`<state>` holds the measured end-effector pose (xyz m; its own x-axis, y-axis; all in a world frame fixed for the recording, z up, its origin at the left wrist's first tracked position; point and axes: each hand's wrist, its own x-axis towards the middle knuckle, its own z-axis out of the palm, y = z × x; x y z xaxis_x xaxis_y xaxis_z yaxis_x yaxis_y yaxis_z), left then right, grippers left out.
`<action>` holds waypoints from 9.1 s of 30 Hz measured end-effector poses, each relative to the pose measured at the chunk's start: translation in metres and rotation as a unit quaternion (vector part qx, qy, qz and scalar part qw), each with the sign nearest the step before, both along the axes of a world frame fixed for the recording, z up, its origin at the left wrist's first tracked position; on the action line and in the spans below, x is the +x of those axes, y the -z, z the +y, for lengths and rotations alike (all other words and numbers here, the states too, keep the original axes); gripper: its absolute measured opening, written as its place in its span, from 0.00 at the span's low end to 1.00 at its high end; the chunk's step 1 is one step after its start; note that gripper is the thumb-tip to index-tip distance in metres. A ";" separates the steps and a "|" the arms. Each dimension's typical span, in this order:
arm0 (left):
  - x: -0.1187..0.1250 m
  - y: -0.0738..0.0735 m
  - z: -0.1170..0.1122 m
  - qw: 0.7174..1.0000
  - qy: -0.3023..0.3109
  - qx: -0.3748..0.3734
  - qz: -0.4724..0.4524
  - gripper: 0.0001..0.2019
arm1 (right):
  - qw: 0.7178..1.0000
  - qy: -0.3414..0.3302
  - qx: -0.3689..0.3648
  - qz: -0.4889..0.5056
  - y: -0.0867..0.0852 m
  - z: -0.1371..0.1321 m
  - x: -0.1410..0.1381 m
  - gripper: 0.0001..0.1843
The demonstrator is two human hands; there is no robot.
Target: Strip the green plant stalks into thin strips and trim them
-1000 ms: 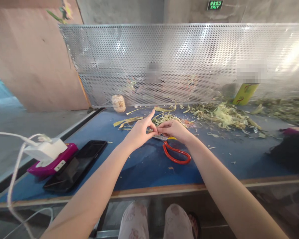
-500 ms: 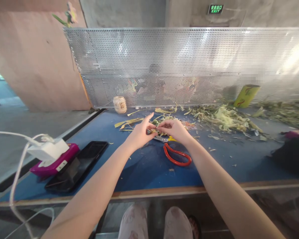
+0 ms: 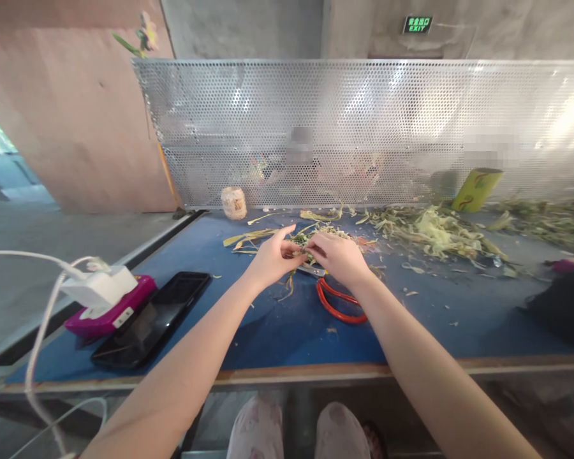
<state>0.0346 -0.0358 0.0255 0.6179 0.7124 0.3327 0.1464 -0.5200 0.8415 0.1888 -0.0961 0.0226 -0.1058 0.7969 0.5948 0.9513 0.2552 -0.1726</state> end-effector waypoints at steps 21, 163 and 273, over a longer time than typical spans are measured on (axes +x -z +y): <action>-0.001 0.004 -0.001 0.992 0.013 0.125 0.018 0.35 | 0.971 0.104 -0.006 -0.215 0.000 -0.002 -0.010 0.10; -0.004 0.001 0.001 0.980 -0.021 0.198 -0.016 0.38 | 0.970 0.109 0.033 -0.215 0.003 -0.005 -0.009 0.15; 0.003 0.006 0.010 0.996 -0.072 -0.026 -0.055 0.35 | 0.989 0.023 -0.101 0.105 0.010 0.004 -0.022 0.10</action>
<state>0.0378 -0.0261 0.0197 0.4703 0.8086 0.3536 0.1209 -0.4559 0.8818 0.1666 -0.0923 0.0130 0.0426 0.9024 0.4287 0.8992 0.1524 -0.4102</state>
